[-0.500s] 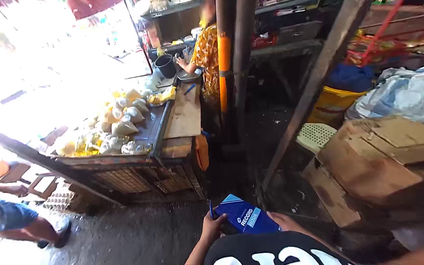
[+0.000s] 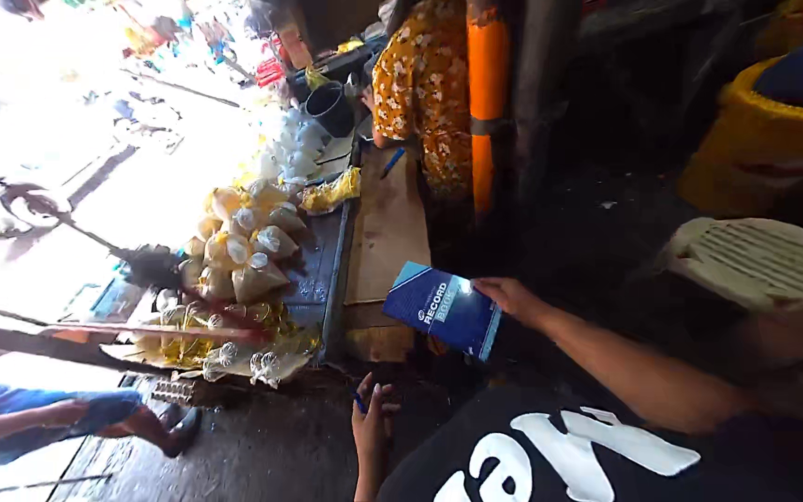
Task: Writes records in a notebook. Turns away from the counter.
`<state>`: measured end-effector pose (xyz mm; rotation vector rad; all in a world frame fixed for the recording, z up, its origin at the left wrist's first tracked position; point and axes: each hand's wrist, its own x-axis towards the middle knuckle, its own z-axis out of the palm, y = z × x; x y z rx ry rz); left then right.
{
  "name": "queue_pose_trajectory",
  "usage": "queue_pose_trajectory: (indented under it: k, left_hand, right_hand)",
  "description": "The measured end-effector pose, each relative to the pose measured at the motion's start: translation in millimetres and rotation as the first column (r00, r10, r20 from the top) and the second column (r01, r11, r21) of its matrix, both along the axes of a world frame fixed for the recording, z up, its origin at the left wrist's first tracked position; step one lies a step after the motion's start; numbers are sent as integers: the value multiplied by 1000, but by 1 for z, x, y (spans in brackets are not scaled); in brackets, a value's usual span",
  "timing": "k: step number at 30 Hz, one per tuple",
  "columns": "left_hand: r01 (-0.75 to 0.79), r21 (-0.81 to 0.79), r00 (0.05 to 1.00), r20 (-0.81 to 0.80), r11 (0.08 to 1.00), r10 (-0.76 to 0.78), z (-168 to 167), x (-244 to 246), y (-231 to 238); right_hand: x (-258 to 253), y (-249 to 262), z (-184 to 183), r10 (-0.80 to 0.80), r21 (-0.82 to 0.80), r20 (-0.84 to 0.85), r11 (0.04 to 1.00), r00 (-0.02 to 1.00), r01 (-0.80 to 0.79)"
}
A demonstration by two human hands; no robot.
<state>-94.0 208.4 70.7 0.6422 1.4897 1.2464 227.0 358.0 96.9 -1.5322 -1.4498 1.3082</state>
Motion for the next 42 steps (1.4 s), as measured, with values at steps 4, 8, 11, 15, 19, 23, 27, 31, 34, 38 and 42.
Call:
queue_pose_trajectory:
  k: [4,8,11,15,19,23,27,31,34,38,42]
  left_hand:
    - [-256,-7,966,-31,967,256,-8,-2,18]
    - [-462,-1,885,-75,887,460,-3,35,64]
    - [-529,44,847,-46,848,530,8,67,99]
    - [-539,46,839,-60,841,541,17,94,134]
    - [-587,26,805,-85,809,587,20,120,155]
    - [-582,8,808,-111,813,579,27,139,165]
    - [-602,1,785,-180,798,593,27,153,162]
    - [-771,-151,635,-264,619,726,16,168,142]
    - [-773,-276,627,-194,571,754,2,188,121]
    - [-741,-317,633,-34,592,773,-9,204,121]
    - [-657,-361,709,1,662,705,-30,206,144]
  right_hand:
    - [-33,117,-17,189,20,-2,982,982,-189]
    - [-64,215,-44,441,153,74,881,895,-447]
    - [-80,268,-46,575,94,186,796,796,-597]
    - [-89,297,-49,679,33,360,676,640,-736]
    - [-87,293,-29,708,169,460,522,536,-836]
    - [-85,278,-12,883,386,238,295,404,-874]
    - [-94,228,-35,982,592,182,-70,50,-803]
    - [-102,173,-71,891,602,445,-377,-97,-704]
    - [-96,174,-72,840,485,485,-491,-244,-724]
    - [-69,210,-78,841,503,528,-197,118,-842]
    - [-39,260,-89,694,471,605,86,392,-878]
